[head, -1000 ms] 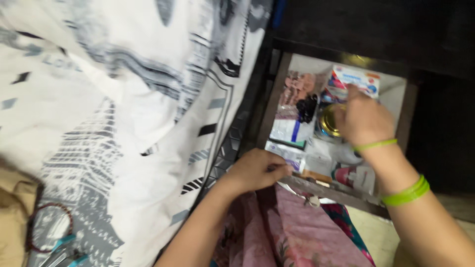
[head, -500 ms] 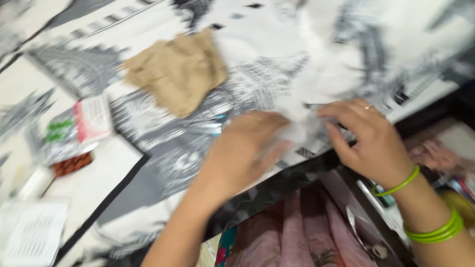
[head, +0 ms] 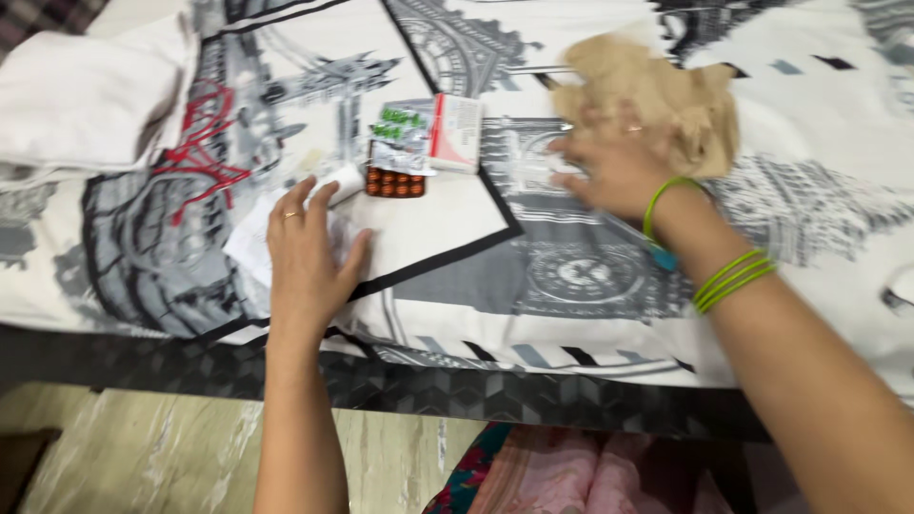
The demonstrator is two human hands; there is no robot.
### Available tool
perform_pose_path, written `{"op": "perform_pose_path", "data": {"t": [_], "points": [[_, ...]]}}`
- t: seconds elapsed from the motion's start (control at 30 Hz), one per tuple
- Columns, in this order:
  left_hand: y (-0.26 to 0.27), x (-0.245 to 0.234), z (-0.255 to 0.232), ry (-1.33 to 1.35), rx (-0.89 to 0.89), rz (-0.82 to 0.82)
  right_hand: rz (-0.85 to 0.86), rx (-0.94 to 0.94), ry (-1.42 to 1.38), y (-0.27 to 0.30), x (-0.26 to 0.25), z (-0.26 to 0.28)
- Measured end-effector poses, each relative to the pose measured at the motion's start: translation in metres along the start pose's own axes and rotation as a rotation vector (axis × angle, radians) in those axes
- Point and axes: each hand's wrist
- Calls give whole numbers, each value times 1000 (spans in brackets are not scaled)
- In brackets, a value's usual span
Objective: The person organizes medical supplies by moving items from a bed into a drawer. They handle cotton swabs, a blood pressure monitor box, a small pouch, and blister packs of pills, placing them into a drawer and then retrieving them.
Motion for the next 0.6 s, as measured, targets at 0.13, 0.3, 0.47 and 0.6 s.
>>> {"op": "perform_pose_path", "data": {"t": [0.13, 0.3, 0.47, 0.6], "points": [[-6, 10, 15, 42, -8, 12, -160, 158, -290, 9, 34, -78], [-4, 30, 19, 16, -6, -73, -274, 55, -208, 25, 52, -98], [-6, 29, 26, 72, -14, -91, -192, 207, -297, 33, 29, -77], [8, 24, 8, 74, 20, -121, -125, 112, -497, 43, 8, -63]]}}
Point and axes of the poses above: each hand's wrist, its own y-axis away from the middle knuckle, its own x-axis out of the palm, z = x × y, and after that the axes turned 15 degrees about -x, right-handed
